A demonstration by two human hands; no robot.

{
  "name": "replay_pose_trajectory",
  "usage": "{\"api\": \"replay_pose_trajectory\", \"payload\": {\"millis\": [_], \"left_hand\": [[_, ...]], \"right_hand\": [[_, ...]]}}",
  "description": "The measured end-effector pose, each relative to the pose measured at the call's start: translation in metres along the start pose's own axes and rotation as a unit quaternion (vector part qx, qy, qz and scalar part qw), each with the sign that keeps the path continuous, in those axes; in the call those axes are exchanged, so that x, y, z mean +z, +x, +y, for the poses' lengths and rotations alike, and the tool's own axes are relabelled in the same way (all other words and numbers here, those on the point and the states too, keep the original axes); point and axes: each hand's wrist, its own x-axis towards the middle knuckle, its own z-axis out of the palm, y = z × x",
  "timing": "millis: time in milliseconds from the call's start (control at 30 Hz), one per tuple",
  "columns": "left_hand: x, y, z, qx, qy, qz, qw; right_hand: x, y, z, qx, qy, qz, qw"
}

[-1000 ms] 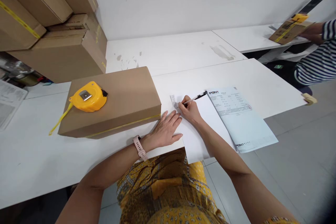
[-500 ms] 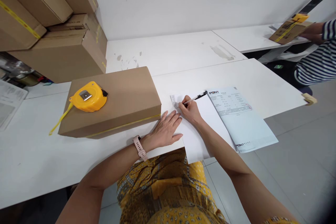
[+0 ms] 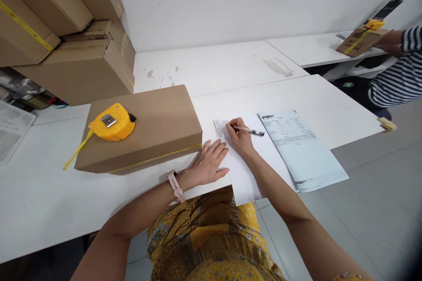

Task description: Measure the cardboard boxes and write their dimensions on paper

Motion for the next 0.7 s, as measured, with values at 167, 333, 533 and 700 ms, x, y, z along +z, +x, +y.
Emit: {"api": "replay_pose_trajectory", "payload": {"millis": [167, 333, 533, 700], "left_hand": [[-0.001, 0.001, 0.0, -0.004, -0.008, 0.003, 1.0], [-0.016, -0.004, 0.014, -0.007, -0.027, 0.04, 0.999], [-0.105, -0.05, 0.024, -0.063, -0.017, 0.318, 0.946], [-0.175, -0.103, -0.026, -0.355, 0.074, 0.423, 0.83]], "right_hand": [[-0.001, 0.003, 0.014, -0.073, -0.163, -0.012, 0.984], [0.003, 0.004, 0.02, -0.102, -0.247, -0.045, 0.963], [0.0, 0.003, 0.017, -0.079, -0.174, 0.028, 0.981], [-0.021, 0.007, -0.023, -0.067, -0.085, 0.095, 0.99]]}}
